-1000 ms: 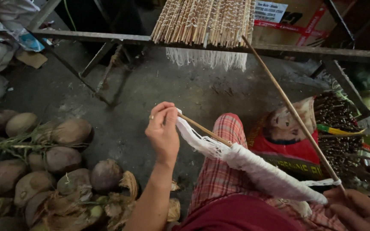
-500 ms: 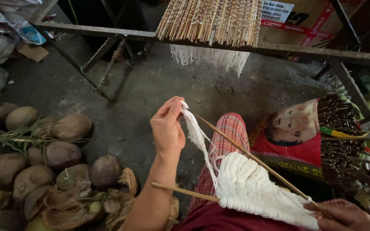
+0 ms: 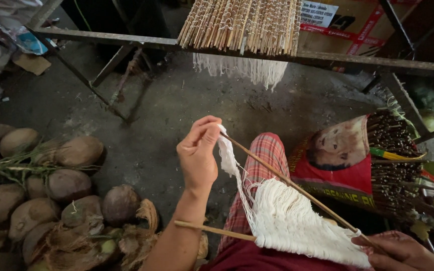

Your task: The person wraps bundles of white thread around thin wooden sticks, tying them securely at intervals.

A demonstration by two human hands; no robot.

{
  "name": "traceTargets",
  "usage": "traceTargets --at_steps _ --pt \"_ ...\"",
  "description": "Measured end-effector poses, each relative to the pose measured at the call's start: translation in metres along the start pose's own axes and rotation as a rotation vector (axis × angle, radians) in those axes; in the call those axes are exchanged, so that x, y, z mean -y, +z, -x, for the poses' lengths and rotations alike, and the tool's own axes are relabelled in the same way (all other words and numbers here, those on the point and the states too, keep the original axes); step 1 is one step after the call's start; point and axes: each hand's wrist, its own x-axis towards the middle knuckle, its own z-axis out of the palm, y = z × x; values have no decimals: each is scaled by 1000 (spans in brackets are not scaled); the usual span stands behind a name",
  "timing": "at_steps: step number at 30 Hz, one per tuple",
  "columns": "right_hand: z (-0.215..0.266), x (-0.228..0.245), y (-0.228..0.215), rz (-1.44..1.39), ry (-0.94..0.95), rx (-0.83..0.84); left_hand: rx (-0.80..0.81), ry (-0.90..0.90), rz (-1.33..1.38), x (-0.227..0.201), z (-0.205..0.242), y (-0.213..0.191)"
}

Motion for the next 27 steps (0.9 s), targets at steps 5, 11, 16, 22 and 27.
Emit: traceTargets --at_steps 5,11,16,22,27 --pt "8 9 -2 -63 7 -50 110 744 -592 -3 0 0" --pt "7 6 -4 49 -325 -93 -42 347 -230 -13 4 11" --pt "50 61 -8 385 -1141 -350 -14 -82 259 30 8 18" --pt "54 93 0 -96 -505 -145 426 -519 315 45 66 71" --pt "57 111 6 -264 -495 19 1132 -577 53 65 104 101"
